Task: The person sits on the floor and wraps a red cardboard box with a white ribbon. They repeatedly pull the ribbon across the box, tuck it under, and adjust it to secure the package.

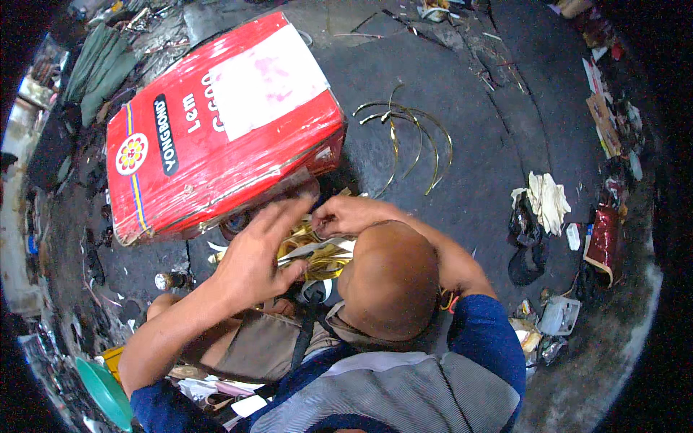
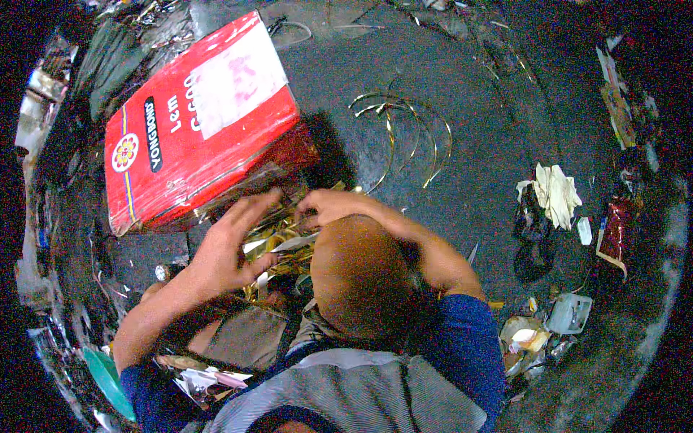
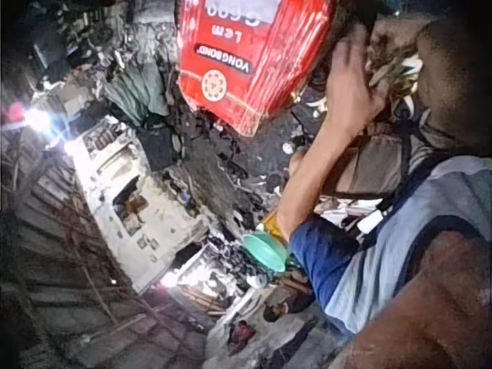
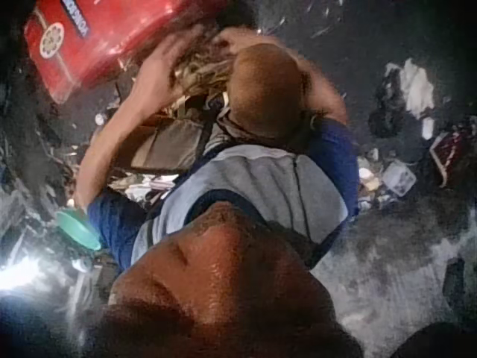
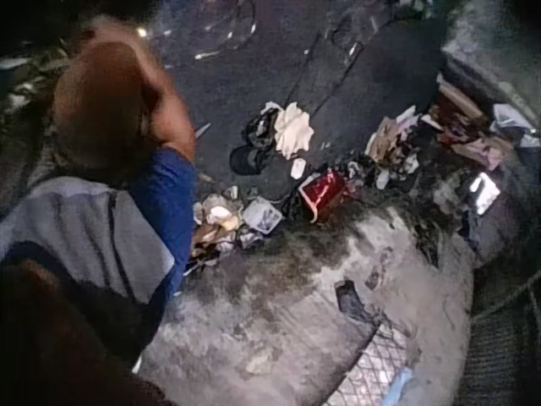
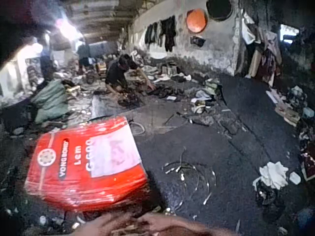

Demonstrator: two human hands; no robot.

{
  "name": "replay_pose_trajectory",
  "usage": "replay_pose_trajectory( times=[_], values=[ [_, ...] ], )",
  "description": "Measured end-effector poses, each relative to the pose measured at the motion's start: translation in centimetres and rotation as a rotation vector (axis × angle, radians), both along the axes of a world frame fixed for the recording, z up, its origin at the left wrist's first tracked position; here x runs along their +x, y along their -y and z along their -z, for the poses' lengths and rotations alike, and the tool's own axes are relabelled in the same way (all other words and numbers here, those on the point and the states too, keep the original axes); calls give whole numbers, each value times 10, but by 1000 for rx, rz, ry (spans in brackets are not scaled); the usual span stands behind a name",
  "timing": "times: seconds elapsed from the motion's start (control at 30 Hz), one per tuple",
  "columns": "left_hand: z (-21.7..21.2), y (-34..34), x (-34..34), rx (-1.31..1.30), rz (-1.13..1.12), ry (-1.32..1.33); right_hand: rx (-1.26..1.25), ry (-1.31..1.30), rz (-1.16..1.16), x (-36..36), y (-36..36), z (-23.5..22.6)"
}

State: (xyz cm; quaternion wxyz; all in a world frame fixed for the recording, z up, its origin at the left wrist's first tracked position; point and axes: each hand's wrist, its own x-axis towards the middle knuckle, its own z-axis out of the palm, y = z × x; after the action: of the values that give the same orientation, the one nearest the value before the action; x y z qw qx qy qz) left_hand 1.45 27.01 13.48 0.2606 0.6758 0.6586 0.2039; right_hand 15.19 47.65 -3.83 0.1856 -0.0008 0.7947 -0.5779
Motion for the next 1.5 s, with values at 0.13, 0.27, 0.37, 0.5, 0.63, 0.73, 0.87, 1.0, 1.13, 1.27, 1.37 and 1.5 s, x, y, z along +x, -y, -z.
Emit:
replay_pose_trajectory(
  times=[0.13,0.27,0.37,0.5,0.63,0.73,0.87,1.0,1.13,1.27,1.37,1.5],
  values=[
    [10,-4,7,17,-200,510,-19,-195,-183,-15,-14,-166],
    [-19,15,5,-33,-363,787,245,-487,-167,-18,-17,-258],
    [-79,43,-38,-18,-588,464,283,-445,36,-11,-33,-267],
    [-85,106,-141,292,-584,331,366,-496,236,-22,-60,-277],
    [-104,148,-210,23,-624,332,265,-378,338,-60,-63,-267],
    [-99,164,-234,-73,-725,379,374,-321,418,-77,-77,-253],
    [-73,181,-271,-77,-787,386,363,-302,427,-82,-84,-248],
    [-81,145,-277,-139,-1048,-650,556,-319,461,-91,-69,-252],
    [-74,4,-179,618,-688,-114,706,-457,569,-80,-66,-245],
    [-29,-113,-104,712,-254,-10,738,-539,569,-78,-64,-244],
    [-23,-133,-95,603,-339,70,752,-617,574,-77,-60,-244],
    [-19,-137,-89,633,-391,145,865,-703,577,-66,-66,-238]
  ],
)
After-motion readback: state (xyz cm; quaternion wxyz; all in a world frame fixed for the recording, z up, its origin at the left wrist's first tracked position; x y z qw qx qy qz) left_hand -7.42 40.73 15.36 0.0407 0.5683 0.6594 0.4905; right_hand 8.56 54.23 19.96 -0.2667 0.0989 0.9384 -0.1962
